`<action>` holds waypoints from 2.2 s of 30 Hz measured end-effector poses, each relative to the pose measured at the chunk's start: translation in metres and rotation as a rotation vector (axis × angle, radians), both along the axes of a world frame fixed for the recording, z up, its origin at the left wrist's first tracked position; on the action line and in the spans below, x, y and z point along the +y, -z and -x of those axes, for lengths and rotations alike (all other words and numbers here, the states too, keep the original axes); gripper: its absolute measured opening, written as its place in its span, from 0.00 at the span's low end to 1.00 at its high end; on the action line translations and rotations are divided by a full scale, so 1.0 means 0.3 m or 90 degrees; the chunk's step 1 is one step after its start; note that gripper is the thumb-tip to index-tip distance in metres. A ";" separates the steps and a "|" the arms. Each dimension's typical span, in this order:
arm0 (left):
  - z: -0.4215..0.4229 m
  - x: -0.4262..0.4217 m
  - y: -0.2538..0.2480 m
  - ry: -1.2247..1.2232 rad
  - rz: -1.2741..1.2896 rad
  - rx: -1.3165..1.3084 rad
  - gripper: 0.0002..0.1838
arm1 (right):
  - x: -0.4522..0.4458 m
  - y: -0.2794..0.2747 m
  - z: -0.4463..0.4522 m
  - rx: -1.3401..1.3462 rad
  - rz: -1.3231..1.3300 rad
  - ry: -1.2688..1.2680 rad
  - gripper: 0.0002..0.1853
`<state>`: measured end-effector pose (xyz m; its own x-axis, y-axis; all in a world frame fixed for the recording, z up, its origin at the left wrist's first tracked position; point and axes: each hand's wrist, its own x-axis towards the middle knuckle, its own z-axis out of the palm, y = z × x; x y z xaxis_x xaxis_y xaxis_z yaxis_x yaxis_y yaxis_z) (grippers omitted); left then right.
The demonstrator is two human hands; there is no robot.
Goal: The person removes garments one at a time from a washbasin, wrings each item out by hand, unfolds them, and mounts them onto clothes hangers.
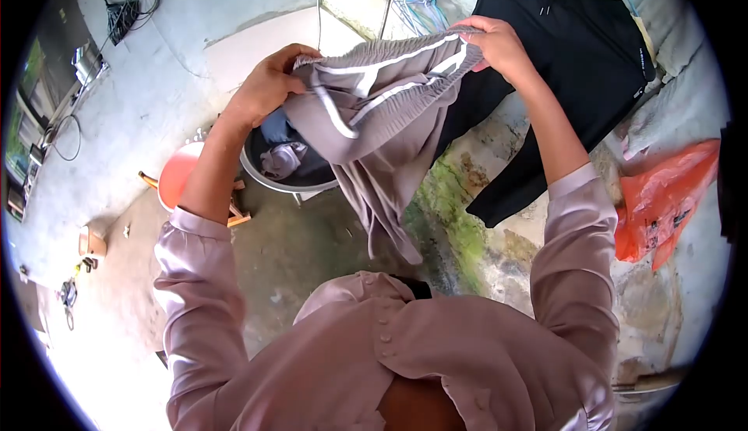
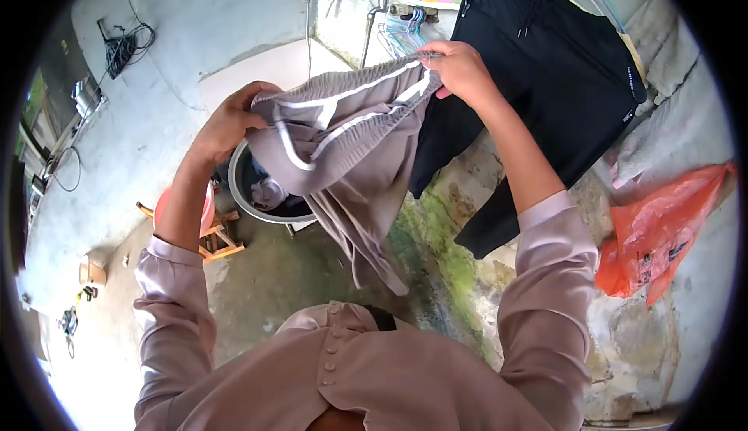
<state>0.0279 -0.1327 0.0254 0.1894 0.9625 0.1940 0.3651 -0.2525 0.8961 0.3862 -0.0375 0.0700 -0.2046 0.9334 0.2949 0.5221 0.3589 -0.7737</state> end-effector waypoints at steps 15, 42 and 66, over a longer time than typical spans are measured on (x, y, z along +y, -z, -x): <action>0.109 0.132 0.023 -0.183 0.187 -0.412 0.16 | -0.205 -0.117 0.121 -0.054 0.325 -0.238 0.32; 0.131 0.111 -0.107 0.046 -0.063 -0.054 0.22 | -0.180 -0.046 0.565 0.058 -0.050 -0.126 0.11; 0.296 0.164 0.457 -0.224 0.417 -0.715 0.10 | -0.012 -0.155 0.342 -0.423 -0.109 0.089 0.11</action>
<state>-0.0609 -0.0835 -0.1117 -0.0413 0.9012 -0.4313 -0.6840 0.2892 0.6697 0.2835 -0.0412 0.1165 -0.2745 0.9155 0.2942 0.9148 0.3429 -0.2135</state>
